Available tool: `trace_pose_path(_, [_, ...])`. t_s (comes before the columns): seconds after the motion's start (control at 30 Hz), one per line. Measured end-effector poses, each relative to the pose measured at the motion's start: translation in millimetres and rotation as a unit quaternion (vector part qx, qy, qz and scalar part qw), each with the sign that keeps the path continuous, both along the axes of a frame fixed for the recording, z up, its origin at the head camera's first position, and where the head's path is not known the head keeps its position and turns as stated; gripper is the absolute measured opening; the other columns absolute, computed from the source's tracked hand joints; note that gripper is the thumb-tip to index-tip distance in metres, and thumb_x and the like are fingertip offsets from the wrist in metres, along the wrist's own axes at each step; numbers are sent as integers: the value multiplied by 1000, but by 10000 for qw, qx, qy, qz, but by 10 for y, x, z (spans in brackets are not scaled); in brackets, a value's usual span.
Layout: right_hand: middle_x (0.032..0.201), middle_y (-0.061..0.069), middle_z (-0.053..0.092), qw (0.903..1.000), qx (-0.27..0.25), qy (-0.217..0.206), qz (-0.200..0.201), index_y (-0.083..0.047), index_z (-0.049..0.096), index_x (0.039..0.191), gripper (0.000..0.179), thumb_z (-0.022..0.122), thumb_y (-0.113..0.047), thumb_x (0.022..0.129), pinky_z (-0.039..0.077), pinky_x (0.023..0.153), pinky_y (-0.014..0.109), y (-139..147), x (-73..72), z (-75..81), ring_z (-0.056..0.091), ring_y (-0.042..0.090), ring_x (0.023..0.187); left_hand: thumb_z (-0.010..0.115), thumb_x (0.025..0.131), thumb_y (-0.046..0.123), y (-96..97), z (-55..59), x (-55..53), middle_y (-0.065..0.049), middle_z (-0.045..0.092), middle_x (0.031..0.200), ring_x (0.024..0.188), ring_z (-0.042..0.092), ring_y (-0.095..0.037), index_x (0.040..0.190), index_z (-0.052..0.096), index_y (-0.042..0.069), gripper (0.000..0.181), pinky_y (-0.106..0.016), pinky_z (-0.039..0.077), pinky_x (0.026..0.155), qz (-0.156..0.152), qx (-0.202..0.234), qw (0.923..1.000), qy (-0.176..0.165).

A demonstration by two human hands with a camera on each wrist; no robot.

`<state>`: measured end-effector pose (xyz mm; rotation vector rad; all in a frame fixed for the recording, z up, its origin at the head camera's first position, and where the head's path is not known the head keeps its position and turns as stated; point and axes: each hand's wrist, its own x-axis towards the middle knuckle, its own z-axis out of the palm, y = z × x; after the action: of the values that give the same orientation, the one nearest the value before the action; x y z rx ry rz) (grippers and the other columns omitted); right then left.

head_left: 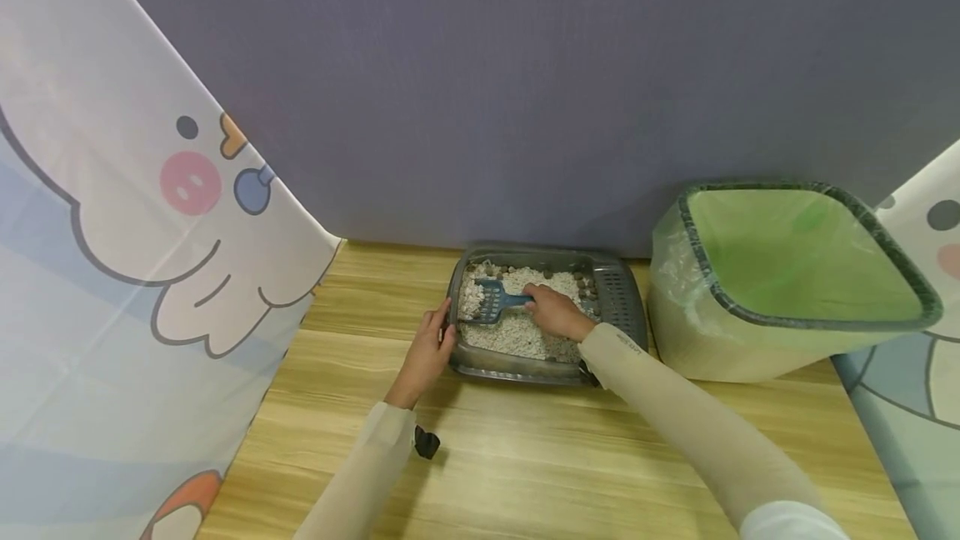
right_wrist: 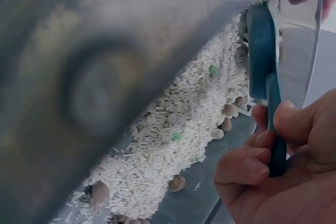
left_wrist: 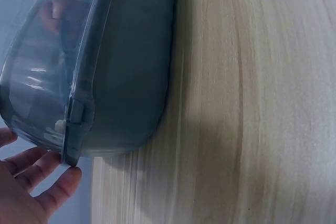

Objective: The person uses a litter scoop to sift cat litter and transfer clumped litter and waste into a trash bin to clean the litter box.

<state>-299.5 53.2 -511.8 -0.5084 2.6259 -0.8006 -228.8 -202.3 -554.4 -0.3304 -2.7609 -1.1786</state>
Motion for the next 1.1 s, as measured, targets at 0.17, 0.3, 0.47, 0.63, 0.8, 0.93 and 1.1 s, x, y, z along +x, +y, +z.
trace_pose_path(0.17, [108,7,53,9999,-15,75,96,-10,51,127,27,41,-18,103,37,69,40,28,47,-3,50,18,84,45,101,16,10,-9,3,-13,46,117,67,40,-15,149,28,8,52,-31,39,59,24,-7,10000,-4])
trace_pose_path(0.3, [110,8,52,9999,-113,-78,-26,-12,48,128,28,37,-20,104,37,69,39,98,94,-66,49,20,84,44,101,18,22,-19,15,-11,46,117,68,40,-15,150,28,10,52,-31,39,59,37,-26,10000,-55])
trace_pose_path(0.47, [105,11,51,9988,-451,79,-155,-11,48,122,22,38,-16,103,35,67,39,247,165,-106,46,22,80,42,102,20,24,-16,24,-12,46,118,70,41,-16,150,28,9,52,-33,39,61,-17,-3,10000,-2])
trace_pose_path(0.63, [100,13,51,9953,-736,363,-506,-7,48,123,23,38,-15,103,36,65,39,408,298,-112,45,21,73,43,101,19,3,-26,19,-12,46,116,75,41,-17,149,29,8,51,-33,40,64,-3,-52,10000,38])
trace_pose_path(0.8, [97,16,52,9810,-1296,826,-1184,-1,47,127,31,39,-19,103,37,60,38,503,483,-160,43,21,65,42,102,21,-14,-9,11,-12,46,115,78,43,-19,149,29,8,51,-35,41,67,-3,-13,9999,113])
trace_pose_path(0.93, [93,13,51,9616,-1629,1495,-1625,1,48,128,33,42,-20,102,36,60,37,530,594,-243,43,21,66,42,102,22,-21,-6,-4,-13,46,117,81,43,-20,149,29,8,51,-36,40,69,-12,14,9999,149])
trace_pose_path(1.1, [92,10,52,9391,-2014,2084,-1847,0,52,126,31,48,-15,100,34,61,38,539,660,-360,43,21,67,42,102,21,-15,-10,-9,-14,46,118,82,43,-21,149,30,7,51,-37,40,70,-25,27,9999,122])
